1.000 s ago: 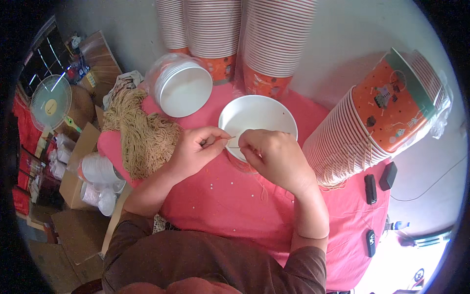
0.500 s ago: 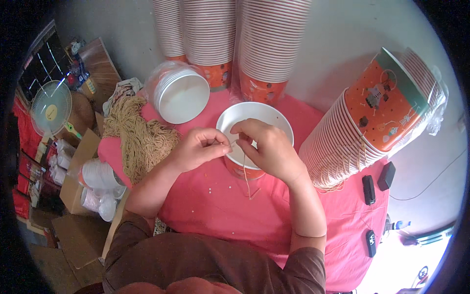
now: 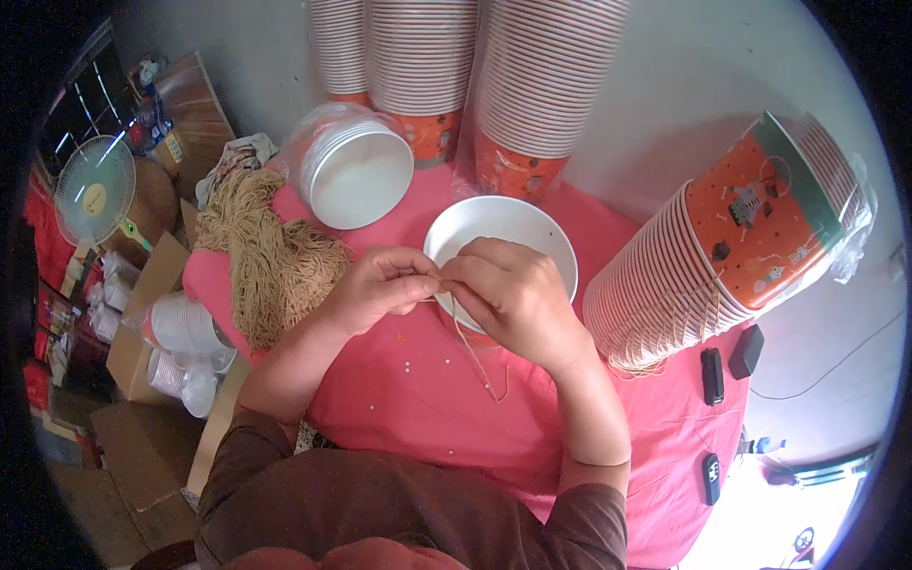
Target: Attaching string handles to paper buckets for packaging.
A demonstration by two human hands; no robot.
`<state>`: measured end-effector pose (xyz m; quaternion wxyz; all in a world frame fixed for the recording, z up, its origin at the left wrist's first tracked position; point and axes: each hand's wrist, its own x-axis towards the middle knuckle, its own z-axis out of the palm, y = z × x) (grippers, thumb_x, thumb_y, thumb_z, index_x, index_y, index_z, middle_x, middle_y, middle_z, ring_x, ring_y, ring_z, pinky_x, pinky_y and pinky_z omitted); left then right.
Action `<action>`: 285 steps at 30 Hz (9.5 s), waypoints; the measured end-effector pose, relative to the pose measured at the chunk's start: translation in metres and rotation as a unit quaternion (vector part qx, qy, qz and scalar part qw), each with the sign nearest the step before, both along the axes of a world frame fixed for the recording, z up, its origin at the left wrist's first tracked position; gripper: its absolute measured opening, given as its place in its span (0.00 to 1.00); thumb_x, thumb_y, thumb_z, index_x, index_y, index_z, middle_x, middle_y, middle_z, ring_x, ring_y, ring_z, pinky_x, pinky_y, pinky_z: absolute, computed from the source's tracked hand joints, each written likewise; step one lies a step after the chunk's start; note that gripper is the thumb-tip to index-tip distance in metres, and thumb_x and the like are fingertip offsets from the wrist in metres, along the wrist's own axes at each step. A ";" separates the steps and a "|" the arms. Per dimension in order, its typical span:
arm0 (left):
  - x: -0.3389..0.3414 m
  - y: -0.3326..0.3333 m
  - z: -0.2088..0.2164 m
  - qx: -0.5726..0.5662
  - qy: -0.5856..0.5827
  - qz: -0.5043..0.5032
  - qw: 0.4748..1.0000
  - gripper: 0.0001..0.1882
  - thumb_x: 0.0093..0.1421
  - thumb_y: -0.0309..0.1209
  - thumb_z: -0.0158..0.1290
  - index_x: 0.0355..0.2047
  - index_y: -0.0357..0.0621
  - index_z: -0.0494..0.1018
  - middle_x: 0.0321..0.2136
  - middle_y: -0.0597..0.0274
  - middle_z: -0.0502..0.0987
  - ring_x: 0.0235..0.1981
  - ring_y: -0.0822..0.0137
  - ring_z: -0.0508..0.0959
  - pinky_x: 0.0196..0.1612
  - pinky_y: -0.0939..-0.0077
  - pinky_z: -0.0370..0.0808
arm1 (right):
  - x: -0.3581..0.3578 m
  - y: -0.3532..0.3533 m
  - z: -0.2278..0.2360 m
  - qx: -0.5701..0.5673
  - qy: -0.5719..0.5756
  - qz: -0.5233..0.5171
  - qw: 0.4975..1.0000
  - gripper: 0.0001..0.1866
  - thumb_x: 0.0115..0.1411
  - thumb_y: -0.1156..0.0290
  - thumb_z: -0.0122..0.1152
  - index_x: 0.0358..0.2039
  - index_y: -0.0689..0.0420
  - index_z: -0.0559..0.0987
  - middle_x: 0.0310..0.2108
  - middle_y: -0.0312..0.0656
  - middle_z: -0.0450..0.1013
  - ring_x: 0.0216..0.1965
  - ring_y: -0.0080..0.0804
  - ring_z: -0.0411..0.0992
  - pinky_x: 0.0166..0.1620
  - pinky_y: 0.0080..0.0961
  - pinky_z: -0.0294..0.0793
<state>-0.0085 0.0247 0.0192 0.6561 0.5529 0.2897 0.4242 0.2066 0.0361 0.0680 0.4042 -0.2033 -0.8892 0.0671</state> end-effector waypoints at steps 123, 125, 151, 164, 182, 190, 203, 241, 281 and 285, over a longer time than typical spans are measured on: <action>-0.001 -0.005 -0.018 -0.087 -0.214 -0.052 0.972 0.07 0.68 0.31 0.56 0.40 0.41 0.77 0.31 0.65 0.80 0.21 0.84 0.64 0.23 0.89 0.60 | -0.010 -0.015 -0.008 -0.180 0.079 -0.005 0.981 0.09 0.52 0.82 0.69 0.34 0.61 0.80 0.31 0.41 0.79 0.34 0.35 0.79 0.37 0.29 0.78; -0.001 -0.007 -0.016 -0.033 -0.215 -0.049 0.975 0.08 0.67 0.31 0.57 0.40 0.40 0.78 0.31 0.64 0.81 0.24 0.83 0.70 0.26 0.89 0.66 | -0.010 -0.016 -0.007 -0.170 0.085 -0.002 0.982 0.08 0.53 0.82 0.68 0.33 0.61 0.80 0.31 0.41 0.80 0.34 0.35 0.80 0.37 0.29 0.78; 0.001 -0.011 -0.010 0.039 -0.131 0.018 0.990 0.08 0.69 0.29 0.54 0.42 0.36 0.76 0.34 0.68 0.78 0.36 0.82 0.75 0.37 0.85 0.75 | -0.007 -0.013 -0.001 -0.164 0.082 0.009 0.983 0.07 0.53 0.83 0.68 0.32 0.61 0.80 0.29 0.39 0.78 0.32 0.31 0.78 0.36 0.27 0.77; 0.002 -0.016 -0.009 0.067 -0.100 0.037 0.992 0.08 0.68 0.29 0.56 0.42 0.36 0.77 0.33 0.68 0.78 0.35 0.81 0.76 0.38 0.86 0.74 | -0.008 -0.012 -0.004 -0.145 0.076 0.008 0.986 0.07 0.51 0.82 0.68 0.30 0.60 0.79 0.28 0.42 0.78 0.31 0.38 0.77 0.36 0.32 0.75; 0.010 -0.014 -0.014 0.159 -0.029 0.129 0.978 0.05 0.65 0.22 0.57 0.41 0.35 0.78 0.28 0.76 0.75 0.29 0.87 0.68 0.30 0.88 0.67 | -0.004 -0.013 -0.001 -0.124 0.055 -0.019 0.991 0.07 0.50 0.84 0.65 0.29 0.62 0.78 0.26 0.41 0.76 0.28 0.34 0.77 0.32 0.29 0.77; 0.011 -0.014 -0.016 0.193 0.019 0.149 0.970 0.04 0.64 0.22 0.58 0.39 0.36 0.79 0.24 0.77 0.70 0.26 0.86 0.64 0.28 0.87 0.63 | -0.002 -0.011 0.002 -0.087 0.045 -0.020 0.995 0.07 0.49 0.84 0.64 0.27 0.62 0.76 0.24 0.42 0.75 0.25 0.35 0.77 0.29 0.29 0.75; 0.006 -0.009 -0.010 0.261 -0.048 0.152 0.952 0.04 0.61 0.21 0.59 0.37 0.38 0.79 0.37 0.66 0.75 0.24 0.83 0.71 0.28 0.86 0.65 | 0.000 -0.012 0.006 -0.060 0.033 -0.028 0.997 0.08 0.50 0.84 0.65 0.28 0.61 0.75 0.25 0.41 0.76 0.25 0.33 0.77 0.28 0.28 0.76; -0.001 -0.010 -0.002 0.397 0.204 0.168 0.879 0.05 0.53 0.21 0.60 0.29 0.38 0.75 0.31 0.60 0.75 0.36 0.62 0.76 0.38 0.69 0.74 | 0.027 -0.001 0.016 0.159 0.066 -0.187 0.967 0.12 0.46 0.86 0.66 0.31 0.60 0.76 0.24 0.41 0.73 0.22 0.36 0.73 0.26 0.29 0.70; 0.024 -0.033 0.000 0.054 -0.093 -0.141 0.984 0.09 0.69 0.29 0.52 0.45 0.38 0.73 0.33 0.64 0.77 0.34 0.73 0.80 0.34 0.80 0.76 | 0.009 -0.021 0.005 -0.414 0.216 0.249 0.849 0.09 0.68 0.86 0.47 0.43 0.69 0.76 0.35 0.45 0.77 0.34 0.30 0.79 0.37 0.25 0.82; 0.010 -0.027 0.000 0.004 -0.043 -0.143 0.989 0.06 0.68 0.29 0.53 0.41 0.39 0.74 0.29 0.66 0.77 0.28 0.78 0.75 0.30 0.83 0.73 | 0.009 -0.010 0.002 -0.353 0.285 0.211 0.866 0.08 0.68 0.86 0.48 0.42 0.68 0.76 0.37 0.46 0.78 0.36 0.32 0.80 0.40 0.27 0.83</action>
